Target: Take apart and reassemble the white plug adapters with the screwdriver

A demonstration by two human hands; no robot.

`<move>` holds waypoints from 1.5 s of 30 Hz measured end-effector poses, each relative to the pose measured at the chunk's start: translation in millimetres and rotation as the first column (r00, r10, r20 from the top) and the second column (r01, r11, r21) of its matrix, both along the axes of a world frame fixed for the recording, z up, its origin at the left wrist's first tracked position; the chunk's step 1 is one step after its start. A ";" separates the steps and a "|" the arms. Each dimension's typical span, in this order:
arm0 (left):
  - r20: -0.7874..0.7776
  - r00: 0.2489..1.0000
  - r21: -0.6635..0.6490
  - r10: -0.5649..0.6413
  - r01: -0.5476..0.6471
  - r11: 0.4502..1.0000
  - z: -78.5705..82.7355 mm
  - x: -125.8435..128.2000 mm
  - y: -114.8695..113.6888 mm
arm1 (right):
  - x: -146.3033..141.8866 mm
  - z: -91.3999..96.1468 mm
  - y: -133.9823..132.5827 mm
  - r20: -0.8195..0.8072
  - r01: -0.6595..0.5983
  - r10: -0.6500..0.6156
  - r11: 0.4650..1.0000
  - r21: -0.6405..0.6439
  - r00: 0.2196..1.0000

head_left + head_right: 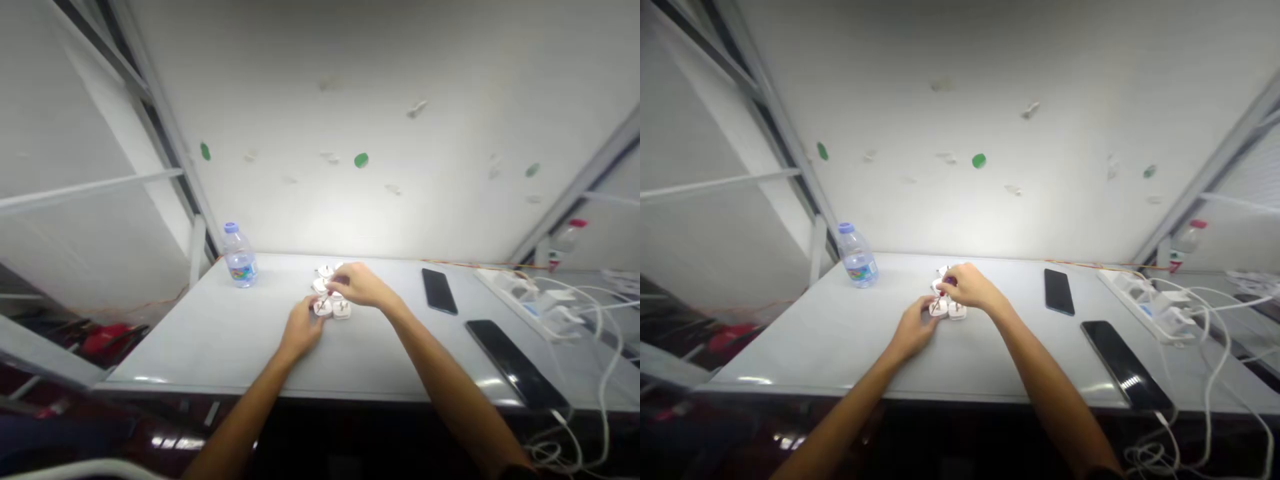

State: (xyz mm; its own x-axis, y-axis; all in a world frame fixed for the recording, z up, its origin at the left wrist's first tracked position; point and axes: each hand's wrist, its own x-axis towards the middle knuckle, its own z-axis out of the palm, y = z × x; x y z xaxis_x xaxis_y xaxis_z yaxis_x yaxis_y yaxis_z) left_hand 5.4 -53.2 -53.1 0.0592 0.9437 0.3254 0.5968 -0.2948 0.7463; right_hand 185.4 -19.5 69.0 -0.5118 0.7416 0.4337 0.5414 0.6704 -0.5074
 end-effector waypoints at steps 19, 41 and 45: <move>-0.030 0.999 0.012 0.017 -0.016 1.000 0.7 0.1 -0.6 | -7.9 -2.2 -3.7 0.039 0.060 -0.062 0.997 0.051 0.997; -0.084 0.996 0.005 0.034 -0.034 0.999 3.7 0.6 -1.7 | -16.8 -21.0 -2.5 0.064 -0.070 0.072 0.997 -0.022 0.995; -0.078 0.996 0.013 0.038 -0.037 0.999 3.2 0.8 -1.4 | -17.0 -19.0 -2.6 0.077 -0.065 0.069 0.996 -0.063 0.995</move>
